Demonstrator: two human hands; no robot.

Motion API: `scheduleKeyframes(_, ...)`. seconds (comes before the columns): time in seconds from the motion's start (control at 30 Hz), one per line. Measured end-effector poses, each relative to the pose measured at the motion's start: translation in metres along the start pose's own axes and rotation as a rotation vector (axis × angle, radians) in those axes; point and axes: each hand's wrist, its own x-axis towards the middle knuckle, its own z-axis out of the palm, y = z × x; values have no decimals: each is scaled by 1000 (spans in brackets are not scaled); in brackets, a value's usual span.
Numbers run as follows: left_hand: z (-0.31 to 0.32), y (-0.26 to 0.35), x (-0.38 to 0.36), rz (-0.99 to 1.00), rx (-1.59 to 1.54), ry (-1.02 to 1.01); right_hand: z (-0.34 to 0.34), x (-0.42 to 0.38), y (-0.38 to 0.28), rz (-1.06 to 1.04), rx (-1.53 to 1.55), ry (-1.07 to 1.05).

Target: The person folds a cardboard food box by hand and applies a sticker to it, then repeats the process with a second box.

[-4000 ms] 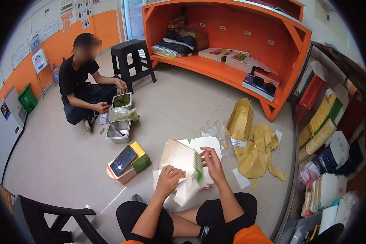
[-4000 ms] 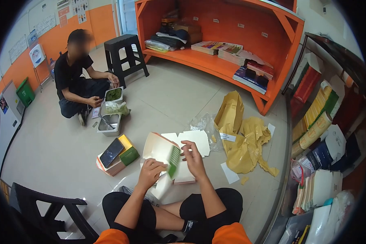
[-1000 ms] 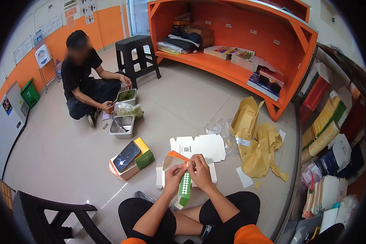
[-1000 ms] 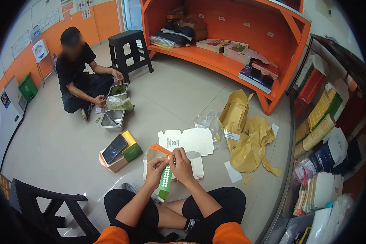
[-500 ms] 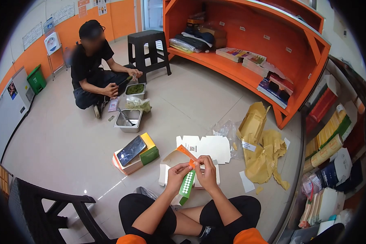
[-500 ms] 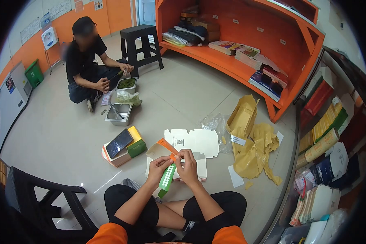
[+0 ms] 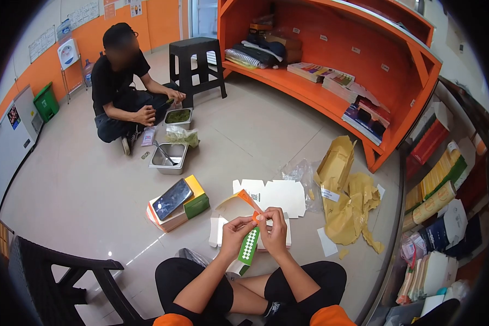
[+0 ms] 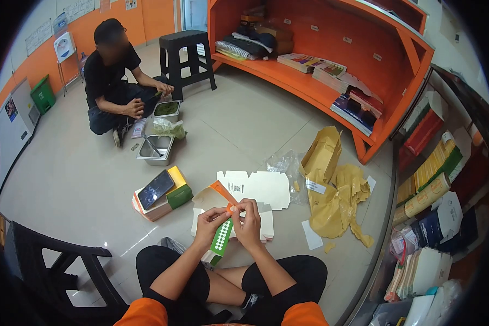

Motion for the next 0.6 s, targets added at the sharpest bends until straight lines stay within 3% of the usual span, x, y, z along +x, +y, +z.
scheduleKeyframes(0.6,-6,3,7,107,97,10,-10,9,-6,44,120,-173)
